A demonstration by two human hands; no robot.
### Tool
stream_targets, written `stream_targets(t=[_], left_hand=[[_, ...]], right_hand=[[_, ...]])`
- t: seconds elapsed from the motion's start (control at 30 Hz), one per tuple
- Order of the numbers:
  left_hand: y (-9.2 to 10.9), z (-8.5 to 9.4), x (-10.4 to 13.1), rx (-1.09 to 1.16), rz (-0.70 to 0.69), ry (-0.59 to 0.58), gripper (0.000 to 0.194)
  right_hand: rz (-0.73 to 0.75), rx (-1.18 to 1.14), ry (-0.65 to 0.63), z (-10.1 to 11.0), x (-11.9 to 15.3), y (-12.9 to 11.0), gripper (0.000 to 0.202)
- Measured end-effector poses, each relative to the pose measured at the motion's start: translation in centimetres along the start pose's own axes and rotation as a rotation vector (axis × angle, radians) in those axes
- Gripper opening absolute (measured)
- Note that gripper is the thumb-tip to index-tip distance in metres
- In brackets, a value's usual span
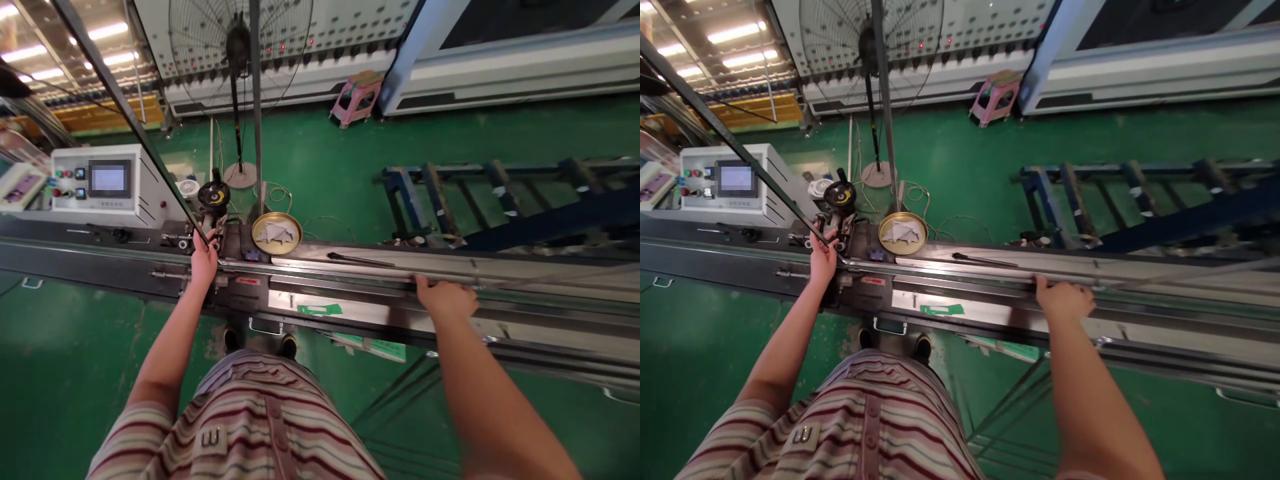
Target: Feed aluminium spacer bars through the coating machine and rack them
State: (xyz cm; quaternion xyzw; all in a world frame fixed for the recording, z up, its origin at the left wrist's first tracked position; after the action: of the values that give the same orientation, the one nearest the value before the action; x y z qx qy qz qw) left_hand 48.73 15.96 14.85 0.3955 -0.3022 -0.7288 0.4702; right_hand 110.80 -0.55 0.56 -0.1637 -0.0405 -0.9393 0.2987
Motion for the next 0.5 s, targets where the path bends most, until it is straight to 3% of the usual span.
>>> stream_targets(t=[0.23, 0.37, 0.43, 0.5], left_hand=[[-6.7, 11.9, -0.2, -0.058, 0.031, 0.048, 0.073], [-9.6, 18.5, -0.4, -0.135, 0.079, 0.072, 0.073], [-10.7, 21.3, -0.4, -0.199, 0.130, 0.067, 0.074], [-11.7, 23.9, -0.3, -0.215, 0.158, 0.081, 0.076]], right_hand=[[0.089, 0.103, 0.050, -3.6, 7.3, -11.0, 0.062], [0.274, 0.093, 0.151, -4.6, 12.5, -16.4, 0.056], [0.420, 0.022, 0.161, -4.4, 15.0, -18.2, 0.047], [0.462, -0.102, 0.129, -3.4, 16.6, -18.3, 0.039]])
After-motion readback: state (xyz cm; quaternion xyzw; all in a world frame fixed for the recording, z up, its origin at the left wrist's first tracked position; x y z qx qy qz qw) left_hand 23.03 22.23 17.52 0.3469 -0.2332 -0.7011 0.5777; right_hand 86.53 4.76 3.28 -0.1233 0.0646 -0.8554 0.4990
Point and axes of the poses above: each hand's wrist, its own x-axis away from the middle knuckle, its own z-axis out of the back of the hand, y = z × x, the point moved 7 cm from there along -x, towards the middle knuckle, and after that the axes turned 13 degrees about -y, right-handed, at the moved point
